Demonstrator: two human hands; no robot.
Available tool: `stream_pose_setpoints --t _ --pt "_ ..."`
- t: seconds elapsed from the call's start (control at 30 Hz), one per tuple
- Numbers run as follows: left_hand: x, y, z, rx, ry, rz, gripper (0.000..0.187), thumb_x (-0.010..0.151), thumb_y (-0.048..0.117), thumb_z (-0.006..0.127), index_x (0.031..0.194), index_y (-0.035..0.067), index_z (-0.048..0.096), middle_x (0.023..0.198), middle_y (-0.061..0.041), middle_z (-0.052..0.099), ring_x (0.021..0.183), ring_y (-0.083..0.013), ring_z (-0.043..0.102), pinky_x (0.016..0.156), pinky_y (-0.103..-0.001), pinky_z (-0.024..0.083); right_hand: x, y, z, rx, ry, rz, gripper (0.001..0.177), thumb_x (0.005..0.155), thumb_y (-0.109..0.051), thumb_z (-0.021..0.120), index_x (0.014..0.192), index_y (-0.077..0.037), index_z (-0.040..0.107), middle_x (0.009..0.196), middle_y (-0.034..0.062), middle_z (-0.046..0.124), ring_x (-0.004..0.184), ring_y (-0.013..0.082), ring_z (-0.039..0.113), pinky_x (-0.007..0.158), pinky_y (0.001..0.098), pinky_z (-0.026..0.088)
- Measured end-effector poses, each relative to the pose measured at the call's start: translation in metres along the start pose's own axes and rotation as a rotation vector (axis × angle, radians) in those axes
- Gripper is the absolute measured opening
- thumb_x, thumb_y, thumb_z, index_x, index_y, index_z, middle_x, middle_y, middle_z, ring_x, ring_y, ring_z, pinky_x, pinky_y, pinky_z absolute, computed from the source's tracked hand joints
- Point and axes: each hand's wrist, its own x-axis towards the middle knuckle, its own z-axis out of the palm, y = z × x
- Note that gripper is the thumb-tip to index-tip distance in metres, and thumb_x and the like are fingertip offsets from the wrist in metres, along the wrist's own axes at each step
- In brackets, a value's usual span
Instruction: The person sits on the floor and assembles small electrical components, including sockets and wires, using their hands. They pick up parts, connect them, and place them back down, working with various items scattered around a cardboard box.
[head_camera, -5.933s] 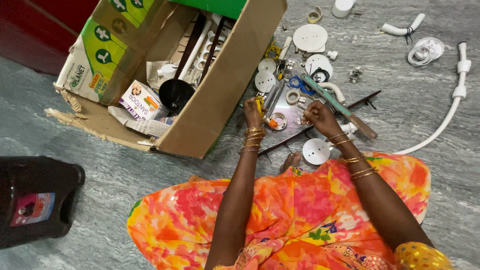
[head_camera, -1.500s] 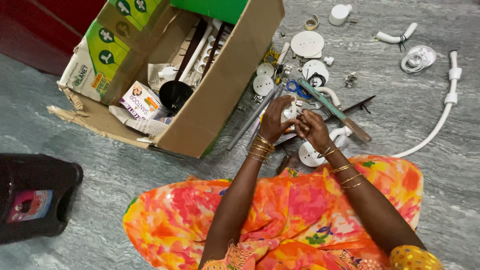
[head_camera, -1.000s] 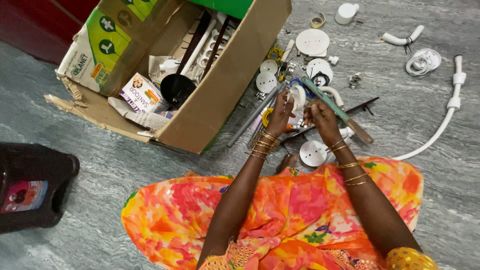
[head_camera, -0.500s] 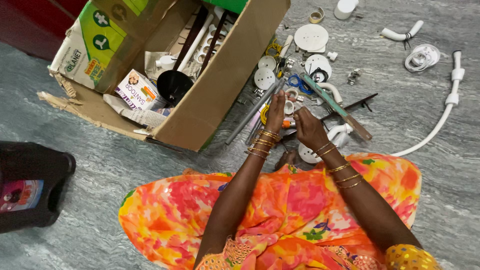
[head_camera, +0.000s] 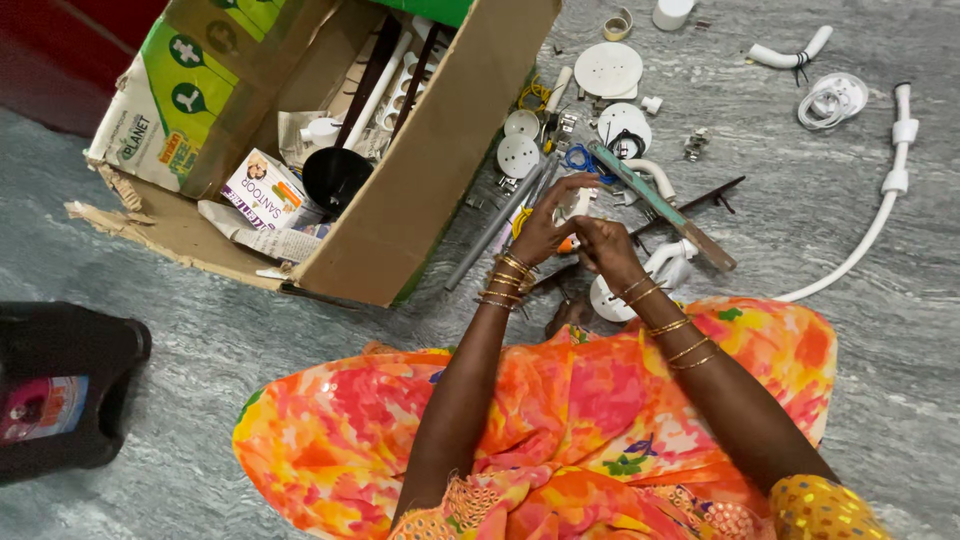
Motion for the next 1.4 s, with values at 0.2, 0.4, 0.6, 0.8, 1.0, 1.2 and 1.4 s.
stream_pose_setpoints --t 0.2,0.4,0.6,0.8,1.0,1.2,1.4 --pt "-0.001 -0.033 0.015 -0.168 0.386 -0.282 0.068 0.104 0.061 0.046 0.147 0.01 0.032 0.141 -0.019 0.056 0.128 -0.0279 0.06 0.108 -0.04 0.049 0.005 -0.029 -0.006 -0.418 0.266 -0.283 0.031 0.107 -0.023 0.055 0.082 -0.006 0.06 0.06 0.0015 0.058 0.047 0.0101 0.059 0.044 0.0282 0.047" --pt "-0.019 -0.079 0.012 -0.468 0.133 -0.869 0.105 0.089 0.085 0.035 0.153 0.002 0.045 0.128 -0.02 0.066 0.107 -0.0259 0.068 0.081 -0.039 0.06 -0.014 -0.051 0.002 -0.994 0.336 -0.696 0.007 0.105 -0.006 0.059 0.102 0.0 0.061 0.078 0.0161 0.068 0.068 0.0324 0.068 0.059 0.0431 0.051" --pt "-0.032 -0.113 0.022 -0.527 0.429 -0.915 0.102 0.087 0.08 0.044 0.152 0.002 0.034 0.136 -0.02 0.052 0.12 -0.0307 0.059 0.09 -0.048 0.057 -0.023 -0.05 0.021 -1.17 0.296 -0.746 0.007 0.104 -0.01 0.059 0.107 -0.004 0.058 0.087 0.0188 0.066 0.077 0.0412 0.066 0.066 0.0497 0.052" --pt "-0.035 -0.129 0.02 -0.751 0.608 -0.66 0.089 0.099 0.071 0.044 0.15 -0.001 0.038 0.14 -0.02 0.056 0.13 -0.0291 0.056 0.103 -0.043 0.053 -0.033 -0.045 0.038 -1.221 0.12 -0.679 0.005 0.096 -0.007 0.059 0.098 -0.004 0.055 0.083 0.0194 0.062 0.074 0.0419 0.065 0.065 0.0512 0.051" --pt "-0.033 -0.094 0.012 -0.982 0.62 -0.54 0.077 0.101 0.068 0.033 0.141 0.003 0.044 0.125 -0.018 0.064 0.114 -0.0267 0.067 0.094 -0.042 0.056 -0.022 -0.023 0.035 -0.95 -0.065 -0.607 0.006 0.099 -0.01 0.056 0.102 -0.005 0.057 0.084 0.0177 0.067 0.078 0.0413 0.067 0.065 0.0465 0.051" --pt "-0.02 -0.031 -0.008 -0.787 0.377 -0.444 0.084 0.105 0.074 0.026 0.138 0.002 0.057 0.088 -0.01 0.067 0.094 -0.0208 0.07 0.075 -0.034 0.056 -0.002 0.017 0.015 -0.352 -0.303 -0.006 0.028 0.108 -0.022 0.055 0.094 -0.001 0.065 0.068 0.0046 0.057 0.059 0.0156 0.055 0.057 0.0315 0.047" --pt "0.0 0.006 -0.014 -0.39 -0.037 -0.464 0.083 0.103 0.07 0.027 0.134 0.002 0.061 0.074 -0.007 0.07 0.071 -0.0153 0.072 0.071 -0.029 0.059 0.009 0.023 0.003 -0.413 -0.146 0.04 0.022 0.096 -0.012 0.057 0.089 0.005 0.07 0.066 0.0064 0.068 0.054 0.0129 0.064 0.053 0.0297 0.05"
